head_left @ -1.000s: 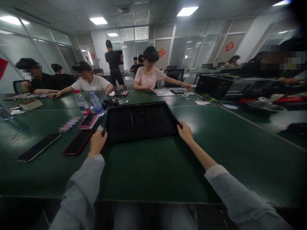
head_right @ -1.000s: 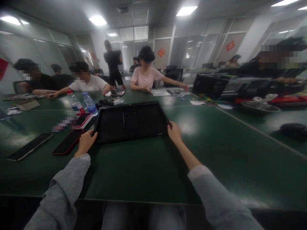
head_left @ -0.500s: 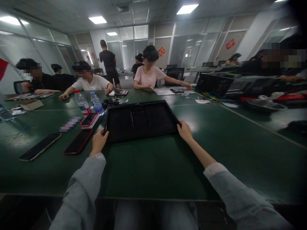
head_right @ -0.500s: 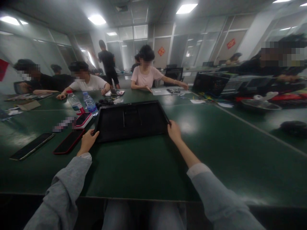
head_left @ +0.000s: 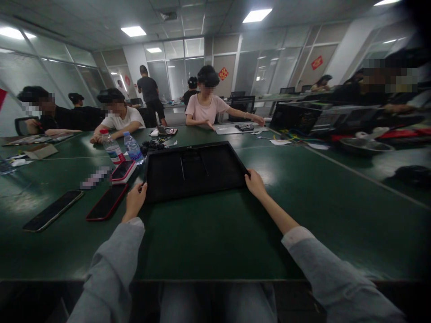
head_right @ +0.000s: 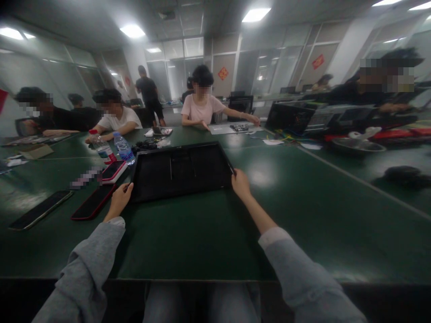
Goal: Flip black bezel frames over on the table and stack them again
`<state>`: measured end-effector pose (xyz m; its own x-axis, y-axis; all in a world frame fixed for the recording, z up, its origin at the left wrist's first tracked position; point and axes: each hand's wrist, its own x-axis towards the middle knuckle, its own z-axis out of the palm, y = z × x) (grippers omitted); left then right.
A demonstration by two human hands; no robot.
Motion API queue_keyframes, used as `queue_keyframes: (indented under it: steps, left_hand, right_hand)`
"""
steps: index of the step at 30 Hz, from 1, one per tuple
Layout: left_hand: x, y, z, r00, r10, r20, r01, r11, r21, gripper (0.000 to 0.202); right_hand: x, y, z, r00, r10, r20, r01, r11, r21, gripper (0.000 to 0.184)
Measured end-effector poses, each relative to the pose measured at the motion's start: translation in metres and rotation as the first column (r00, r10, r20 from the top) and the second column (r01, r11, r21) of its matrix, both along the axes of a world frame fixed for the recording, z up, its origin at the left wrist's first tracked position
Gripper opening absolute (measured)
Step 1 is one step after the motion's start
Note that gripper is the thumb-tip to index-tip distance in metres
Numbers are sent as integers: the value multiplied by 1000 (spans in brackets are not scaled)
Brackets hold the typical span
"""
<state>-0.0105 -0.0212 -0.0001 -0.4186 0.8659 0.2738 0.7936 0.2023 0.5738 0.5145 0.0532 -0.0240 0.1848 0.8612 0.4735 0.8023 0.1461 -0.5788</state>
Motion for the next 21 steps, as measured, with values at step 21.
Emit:
queue_keyframes:
  steps: [21]
  left_hand:
    - [7,-9,15,995,73,-65,-77,995,-61,50]
  right_hand:
    - [4,-8,13,982,-20,189,45,991,-125,41]
